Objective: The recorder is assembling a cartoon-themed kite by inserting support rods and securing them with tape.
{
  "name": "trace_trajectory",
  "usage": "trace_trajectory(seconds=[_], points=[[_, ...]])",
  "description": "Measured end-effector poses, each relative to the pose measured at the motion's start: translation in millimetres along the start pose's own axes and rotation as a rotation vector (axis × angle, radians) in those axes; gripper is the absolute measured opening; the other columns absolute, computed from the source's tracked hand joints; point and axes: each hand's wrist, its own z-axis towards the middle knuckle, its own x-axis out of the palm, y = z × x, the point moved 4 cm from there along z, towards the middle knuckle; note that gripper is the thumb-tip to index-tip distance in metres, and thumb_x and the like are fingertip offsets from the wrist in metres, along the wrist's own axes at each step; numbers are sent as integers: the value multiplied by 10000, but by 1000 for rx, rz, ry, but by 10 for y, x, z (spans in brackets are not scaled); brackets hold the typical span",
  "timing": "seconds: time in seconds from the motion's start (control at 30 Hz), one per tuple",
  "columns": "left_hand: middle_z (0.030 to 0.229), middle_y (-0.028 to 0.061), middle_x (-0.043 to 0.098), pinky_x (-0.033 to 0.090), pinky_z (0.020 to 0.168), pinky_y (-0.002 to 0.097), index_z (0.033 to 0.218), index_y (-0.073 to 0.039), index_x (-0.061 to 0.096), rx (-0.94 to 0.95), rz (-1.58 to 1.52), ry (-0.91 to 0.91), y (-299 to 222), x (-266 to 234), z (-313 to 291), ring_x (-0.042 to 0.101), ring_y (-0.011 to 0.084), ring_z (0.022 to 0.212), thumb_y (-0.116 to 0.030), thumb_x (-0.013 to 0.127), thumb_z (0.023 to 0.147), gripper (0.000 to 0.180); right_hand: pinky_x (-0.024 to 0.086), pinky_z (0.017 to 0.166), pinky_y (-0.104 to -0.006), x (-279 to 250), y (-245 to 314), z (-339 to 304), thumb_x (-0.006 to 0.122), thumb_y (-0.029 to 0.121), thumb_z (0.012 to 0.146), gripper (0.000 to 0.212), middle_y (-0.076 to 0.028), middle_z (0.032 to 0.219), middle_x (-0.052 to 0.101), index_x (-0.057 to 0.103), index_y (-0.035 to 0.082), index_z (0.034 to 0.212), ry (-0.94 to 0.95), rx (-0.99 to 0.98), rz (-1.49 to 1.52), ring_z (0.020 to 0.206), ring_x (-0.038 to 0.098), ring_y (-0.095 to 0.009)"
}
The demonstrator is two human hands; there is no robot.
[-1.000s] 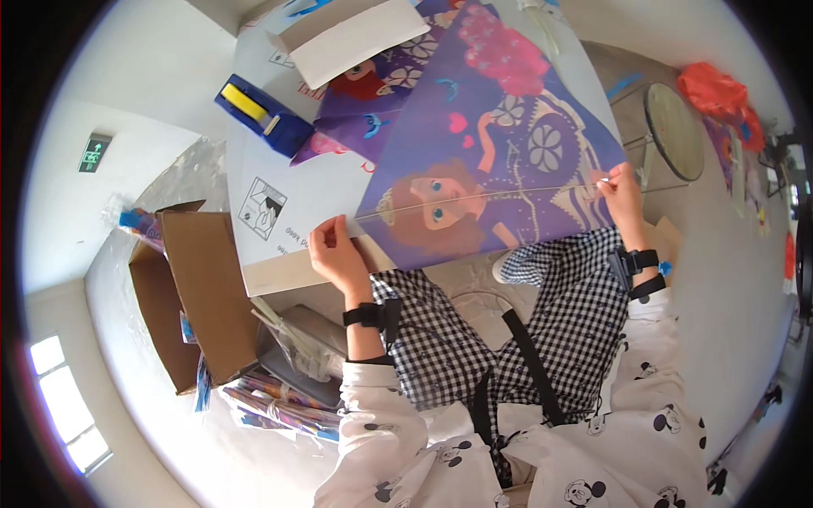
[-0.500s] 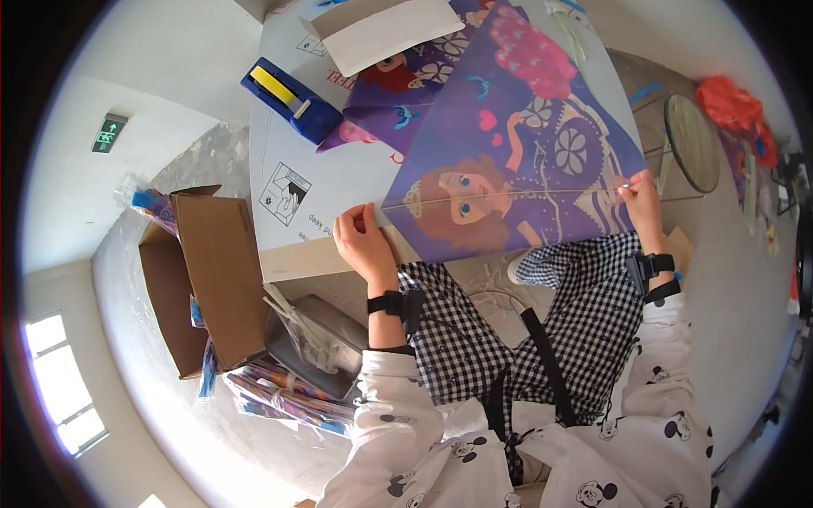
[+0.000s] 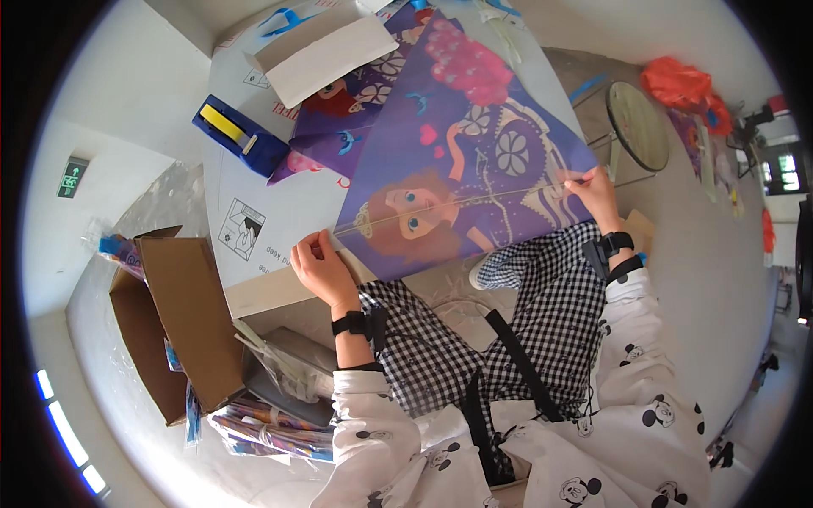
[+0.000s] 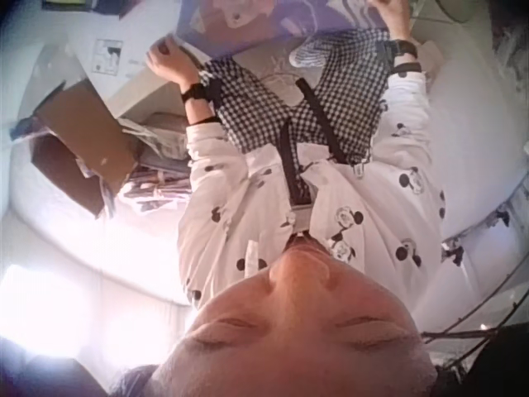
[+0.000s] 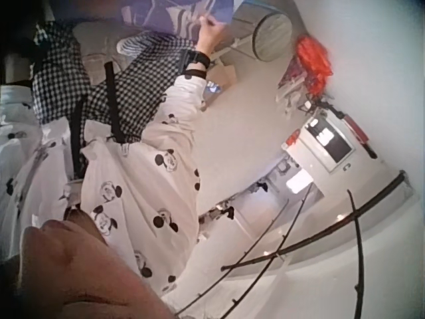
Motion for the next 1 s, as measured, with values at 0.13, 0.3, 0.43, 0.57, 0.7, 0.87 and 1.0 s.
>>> trace_trajectory(seconds=[0.13, 0.3, 0.43, 0.57, 0.7, 0.87, 1.0], points=[[813, 53, 573, 474, 646, 322, 823, -21, 632, 67, 30, -27, -52, 1, -3, 554, 180, 677, -113, 685, 861, 113, 502, 679, -360, 6, -74, -13, 797, 193, 733, 412, -125, 810, 618, 524, -10, 965, -2, 103, 109, 732, 618, -236], [794, 55, 556, 445, 681, 353, 814, -25, 617, 9, 12, -1, -33, 5, -16, 525, 213, 744, -99, 683, 854, 107, 516, 725, -305, 105, 1272, -552, 633, 172, 925, 239, -78, 964, 619, 534, 37, 1096, -119, -157, 521, 873, 628, -167], [798, 56, 561, 447, 672, 349, 821, -25, 620, 16, -41, -8, -35, 18, -43, 528, 211, 739, -98, 685, 853, 103, 524, 871, -299, 979, 2405, -1057, 548, 287, 991, 373, -119, 1188, 601, 504, 21, 1249, 489, 53, 1362, 1106, 602, -193], [818, 60, 573, 460, 662, 343, 834, -23, 624, 23, -16, -14, -30, 17, -36, 545, 204, 720, -111, 684, 860, 109, 501, 956, -341, 1495, 2513, -1141, 517, 367, 997, 458, -168, 1261, 565, 491, 6, 1278, 611, 136, 1486, 1206, 550, -233], [823, 70, 582, 464, 652, 346, 827, -23, 622, 47, 25, -26, -31, 30, -27, 558, 214, 718, -131, 688, 865, 132, 476, 1025, -397, 1401, 2045, -972, 487, 312, 1014, 438, -199, 1301, 521, 453, -23, 1294, 452, 189, 1607, 1223, 536, -280], [830, 79, 590, 460, 648, 353, 817, -22, 617, 18, 48, -22, -47, -22, -10, 559, 237, 724, -139, 686, 868, 145, 420, 1081, -461, 861, 1343, -704, 507, 302, 1000, 499, -251, 1349, 464, 383, -57, 1324, 298, 300, 1641, 1288, 473, -342], [824, 67, 575, 448, 637, 346, 825, -25, 617, 60, 20, -35, -49, 20, -27, 532, 218, 713, -129, 679, 874, 130, 420, 1078, -469, 458, 679, -450, 533, 334, 988, 600, -282, 1351, 450, 340, -113, 1340, 151, 267, 1534, 1281, 476, -353]])
